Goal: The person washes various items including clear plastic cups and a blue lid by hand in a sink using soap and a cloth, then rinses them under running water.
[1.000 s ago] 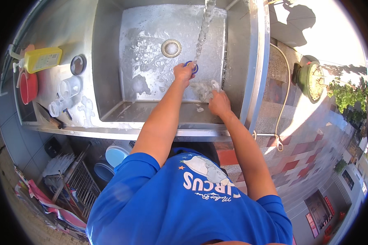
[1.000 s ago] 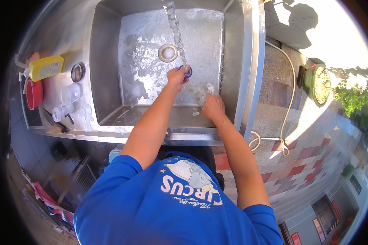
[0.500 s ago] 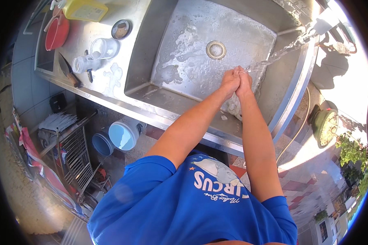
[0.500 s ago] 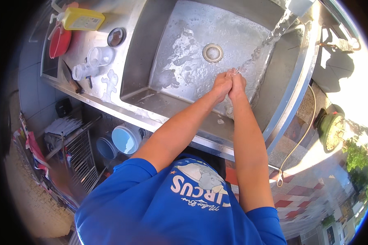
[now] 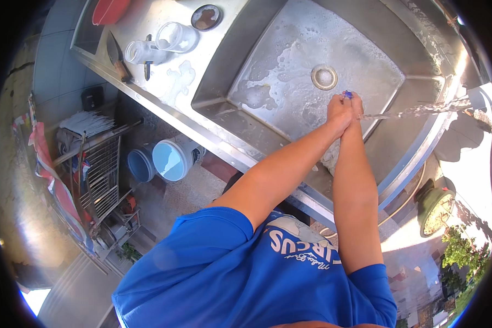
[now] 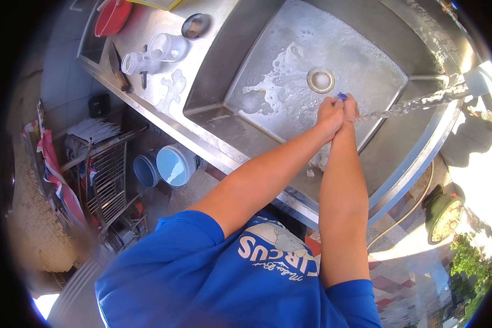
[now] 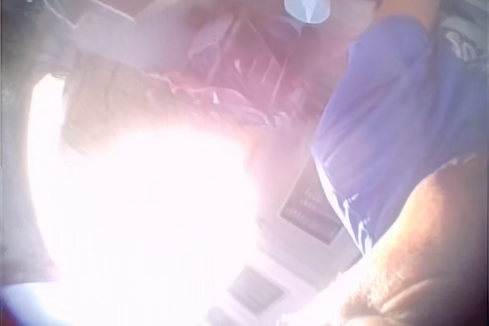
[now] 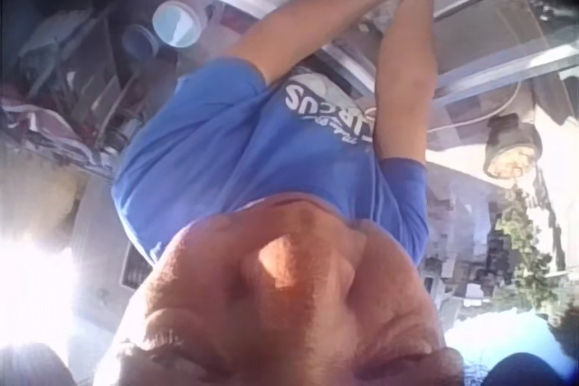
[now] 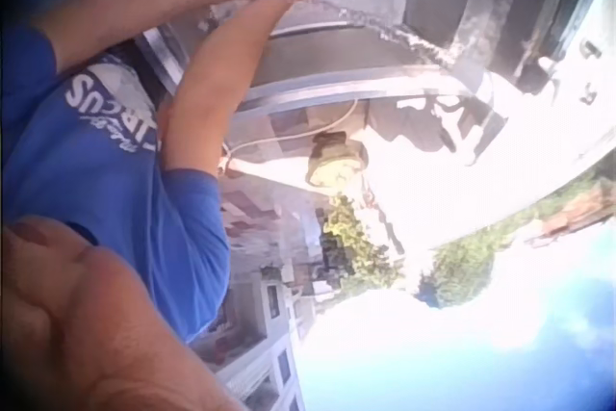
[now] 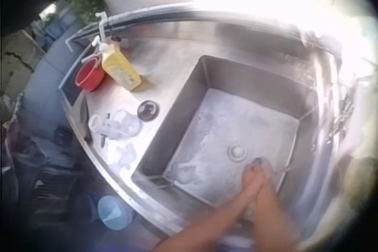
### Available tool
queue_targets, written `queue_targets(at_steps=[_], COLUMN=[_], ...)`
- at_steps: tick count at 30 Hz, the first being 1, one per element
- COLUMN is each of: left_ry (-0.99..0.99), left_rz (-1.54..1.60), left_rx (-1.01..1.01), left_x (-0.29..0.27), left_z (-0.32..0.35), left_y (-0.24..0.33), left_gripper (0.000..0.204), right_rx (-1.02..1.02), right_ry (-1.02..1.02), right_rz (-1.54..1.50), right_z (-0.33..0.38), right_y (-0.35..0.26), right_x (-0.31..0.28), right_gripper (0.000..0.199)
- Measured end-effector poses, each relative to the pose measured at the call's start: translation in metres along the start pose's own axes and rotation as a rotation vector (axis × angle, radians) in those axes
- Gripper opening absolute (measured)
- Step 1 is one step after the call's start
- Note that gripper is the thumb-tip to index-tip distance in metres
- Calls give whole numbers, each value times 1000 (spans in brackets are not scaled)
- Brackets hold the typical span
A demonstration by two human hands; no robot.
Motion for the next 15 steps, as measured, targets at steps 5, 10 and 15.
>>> queue_targets(at_steps=[5,10,15], left_ry=[-13,-72,-185], left_rz=[-23,-98,-74], left_rx=[-19,-64,381], left_x=[1,-2,-6], left_z=[8,6,11], left_y=[4,16,-1], left_gripper=[33,38,30], right_rx=[-72,-171,-121], right_ry=[-12,-48,4], right_rz=[-254,-555,-613], right_z=[50,149,194], right_y=[-23,-14,-24], right_x=[20,50,55], right_gripper=[35,36,40])
Point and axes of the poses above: each hand's wrist, its own z-axis away from the middle knuckle, its own x-axis out of the palm, y = z × x, the point moved 2 cm from there along -z, towards the middle knuckle, and after that the axes turned 13 degrees about -z, right-handed, at the moved point
